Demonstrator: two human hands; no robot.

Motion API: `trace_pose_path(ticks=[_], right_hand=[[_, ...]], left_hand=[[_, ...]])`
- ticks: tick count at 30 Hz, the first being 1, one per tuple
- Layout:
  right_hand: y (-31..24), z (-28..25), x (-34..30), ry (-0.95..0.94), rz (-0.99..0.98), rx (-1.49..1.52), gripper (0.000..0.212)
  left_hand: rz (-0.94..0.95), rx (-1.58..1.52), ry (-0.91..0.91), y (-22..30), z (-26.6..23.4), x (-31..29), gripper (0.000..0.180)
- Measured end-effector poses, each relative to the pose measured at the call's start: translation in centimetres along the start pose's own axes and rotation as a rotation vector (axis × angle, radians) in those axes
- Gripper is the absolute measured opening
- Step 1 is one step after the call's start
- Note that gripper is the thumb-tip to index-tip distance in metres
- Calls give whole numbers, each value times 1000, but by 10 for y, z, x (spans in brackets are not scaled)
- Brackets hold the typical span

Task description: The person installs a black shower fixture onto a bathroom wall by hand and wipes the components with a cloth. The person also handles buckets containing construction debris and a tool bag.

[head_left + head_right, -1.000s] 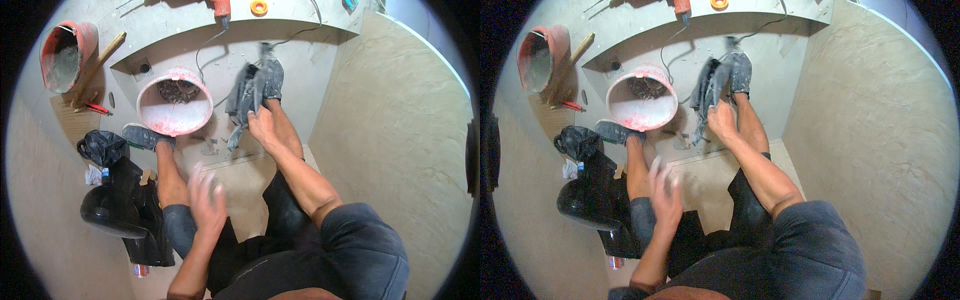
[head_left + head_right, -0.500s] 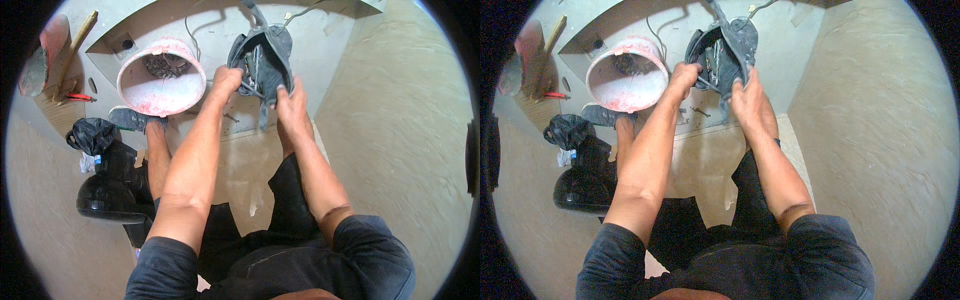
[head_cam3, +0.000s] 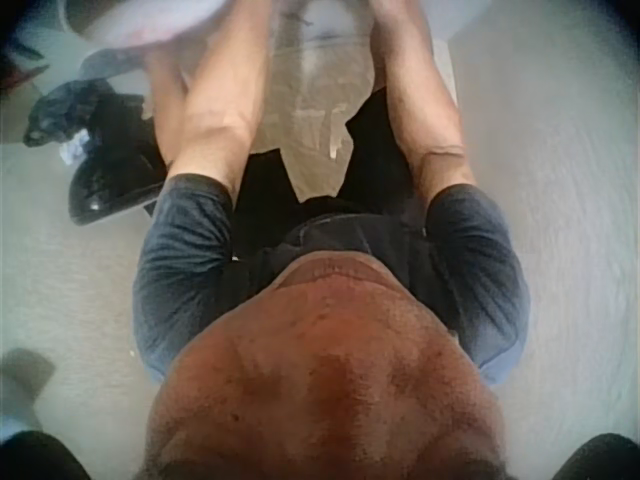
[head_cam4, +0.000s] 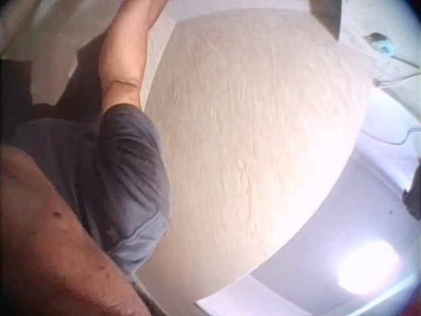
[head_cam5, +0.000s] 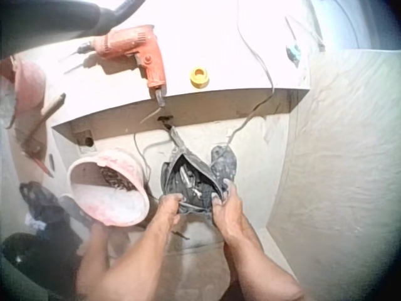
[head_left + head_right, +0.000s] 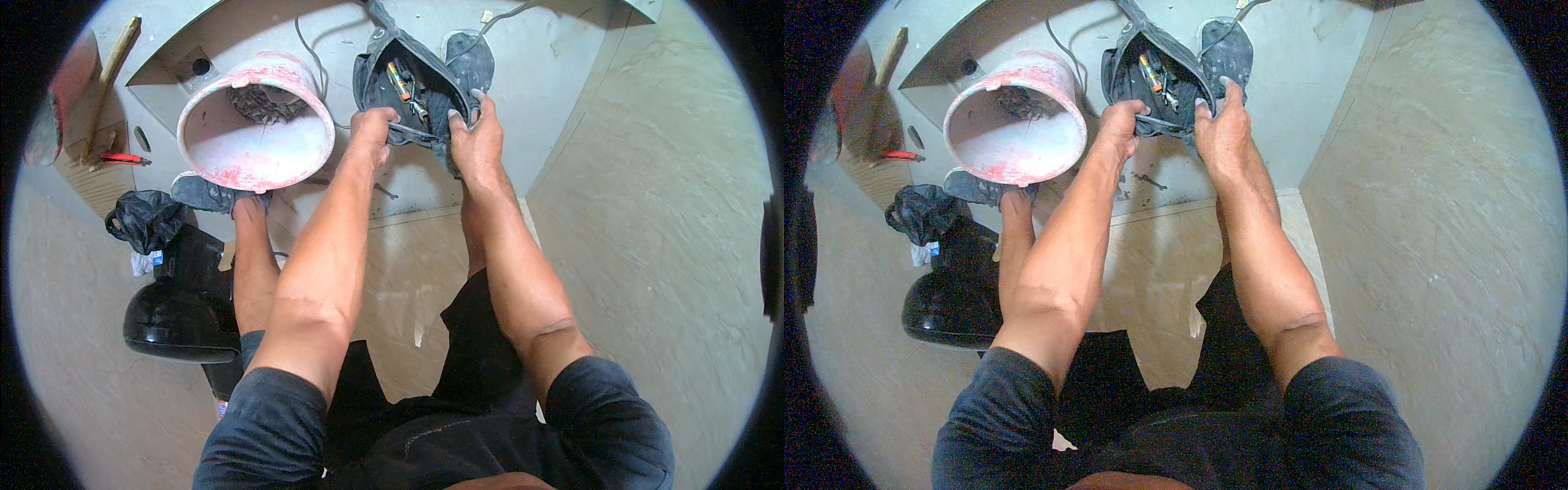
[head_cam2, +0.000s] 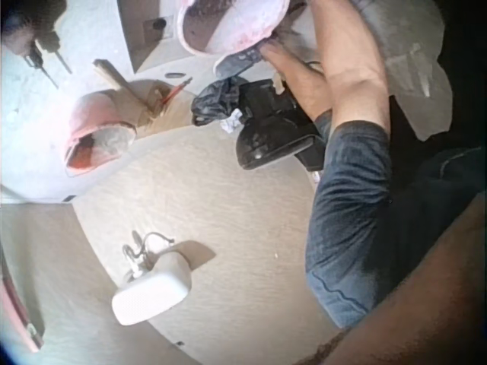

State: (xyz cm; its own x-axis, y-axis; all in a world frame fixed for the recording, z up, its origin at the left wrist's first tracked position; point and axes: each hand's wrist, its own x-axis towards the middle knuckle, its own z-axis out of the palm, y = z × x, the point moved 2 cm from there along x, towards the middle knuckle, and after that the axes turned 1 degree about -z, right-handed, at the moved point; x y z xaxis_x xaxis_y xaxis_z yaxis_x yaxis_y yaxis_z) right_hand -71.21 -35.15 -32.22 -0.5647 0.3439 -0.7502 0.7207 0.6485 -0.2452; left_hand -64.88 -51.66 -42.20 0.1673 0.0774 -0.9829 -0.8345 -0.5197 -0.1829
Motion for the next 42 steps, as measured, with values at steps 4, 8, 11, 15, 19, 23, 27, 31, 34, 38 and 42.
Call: trace_pose_path(ticks=[4,8,11,15,19,23,27,31,34,38,42], right_hand=[[8,3,1,-18,21,34,51],[32,4,5,-18,97,44,51],[27,6,6,-23,-25,-41,52],[40,9,14,8,-86,-43,52],[55,11,25,-63,0,92,47],[44,18,21,-143,19,237,45],[30,12,16,-243,156,379,46],[20,1,18,-222,175,249,50],[9,-6,14,13,-27,-7,52],[32,-10,24,167,-40,40,55],[19,-9,22,88,59,9,57]], left_hand=[[81,-30,168,-15,3,11,10],[71,60,315,-13,23,-11,12],[90,-25,335,-13,16,-4,14],[-42,21,334,-11,20,-3,37],[17,62,78,-9,26,9,32],[-106,39,-149,0,19,24,45],[-223,36,-248,2,23,19,35],[-145,3,-221,1,26,14,31],[-1,40,-70,1,24,4,31],[202,-72,-83,-6,30,-16,31],[165,-93,-56,-12,18,-21,32]])
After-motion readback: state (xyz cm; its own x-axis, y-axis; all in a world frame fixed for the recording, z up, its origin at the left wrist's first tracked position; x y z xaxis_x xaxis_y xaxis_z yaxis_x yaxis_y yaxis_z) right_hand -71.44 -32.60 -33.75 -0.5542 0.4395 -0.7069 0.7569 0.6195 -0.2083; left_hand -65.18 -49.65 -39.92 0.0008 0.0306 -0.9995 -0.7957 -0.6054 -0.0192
